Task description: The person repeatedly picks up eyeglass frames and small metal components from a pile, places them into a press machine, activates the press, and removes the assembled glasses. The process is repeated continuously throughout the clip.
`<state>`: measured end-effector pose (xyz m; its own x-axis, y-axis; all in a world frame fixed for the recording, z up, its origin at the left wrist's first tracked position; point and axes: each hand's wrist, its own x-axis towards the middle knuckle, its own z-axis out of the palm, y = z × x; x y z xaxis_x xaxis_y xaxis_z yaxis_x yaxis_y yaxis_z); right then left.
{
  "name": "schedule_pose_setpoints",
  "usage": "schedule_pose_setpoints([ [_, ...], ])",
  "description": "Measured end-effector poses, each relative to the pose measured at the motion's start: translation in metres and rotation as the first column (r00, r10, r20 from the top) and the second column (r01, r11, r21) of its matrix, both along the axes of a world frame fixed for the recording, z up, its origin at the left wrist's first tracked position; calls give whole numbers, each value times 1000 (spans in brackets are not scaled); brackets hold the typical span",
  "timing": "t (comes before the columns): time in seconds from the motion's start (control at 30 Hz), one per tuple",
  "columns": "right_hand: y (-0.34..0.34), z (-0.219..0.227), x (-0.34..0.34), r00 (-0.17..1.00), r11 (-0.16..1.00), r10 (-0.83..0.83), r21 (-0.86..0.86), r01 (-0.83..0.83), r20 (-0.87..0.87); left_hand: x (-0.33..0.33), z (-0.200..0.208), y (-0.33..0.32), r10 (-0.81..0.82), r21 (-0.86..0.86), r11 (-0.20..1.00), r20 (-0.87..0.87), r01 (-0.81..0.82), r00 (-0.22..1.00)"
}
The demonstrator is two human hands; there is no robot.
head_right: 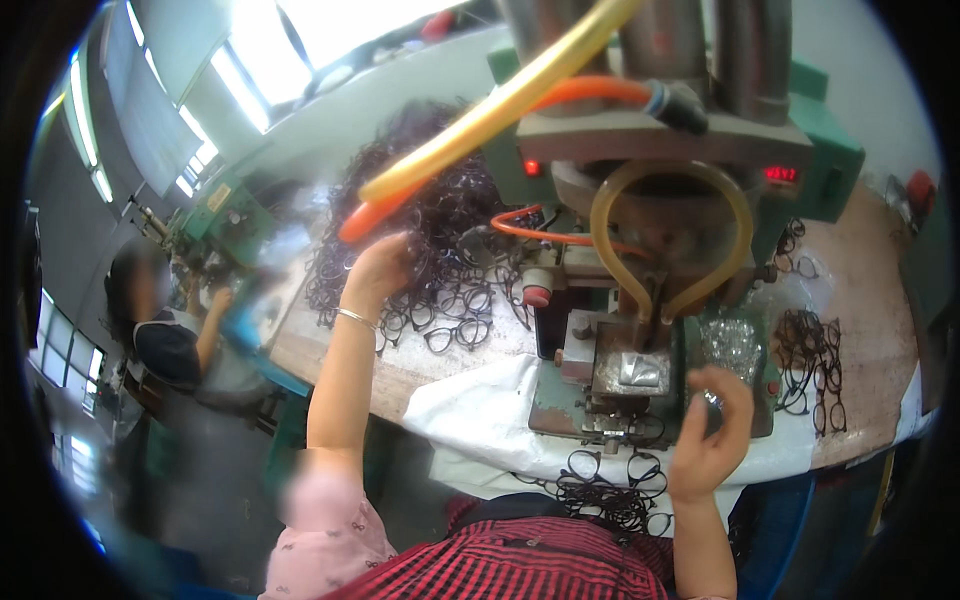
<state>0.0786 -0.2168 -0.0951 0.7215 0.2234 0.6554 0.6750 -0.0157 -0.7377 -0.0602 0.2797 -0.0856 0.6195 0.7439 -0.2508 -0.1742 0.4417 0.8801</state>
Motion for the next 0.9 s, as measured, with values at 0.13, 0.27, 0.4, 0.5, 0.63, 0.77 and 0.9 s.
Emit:
schedule_pose_setpoints([
  [0.13, 18, 15, -50, 786, 931, 362, -157, -329, 501, -17, 4, -7, 56, -76, 996, 62, -51, 997],
  [0.27, 107, 28, -83, 808, 806, 564, -327, -494, 170, -31, 25, -47, 11, -96, 995, 116, 0, 993],
  [0.4, 228, 3, -77, 943, 943, 287, -218, -249, 166, -19, 30, -91, -103, -49, 992, 155, 112, 982],
  [0.5, 282, -21, -70, 939, 902, 340, -297, -314, 41, -43, 38, -96, -255, -67, 960, 179, 271, 950],
  [0.63, 304, -66, -52, 978, 695, 164, -688, -208, -131, -64, 102, -103, -137, 264, 954, -46, 144, 990],
  [0.77, 303, -52, -67, 963, 906, 264, -331, -264, -45, -63, 101, -89, -150, 287, 930, -275, 230, 950],
  [0.9, 309, -8, -70, 953, 951, 304, -61, -304, -11, -55, 55, -100, -212, 251, 922, -313, 295, 926],
])
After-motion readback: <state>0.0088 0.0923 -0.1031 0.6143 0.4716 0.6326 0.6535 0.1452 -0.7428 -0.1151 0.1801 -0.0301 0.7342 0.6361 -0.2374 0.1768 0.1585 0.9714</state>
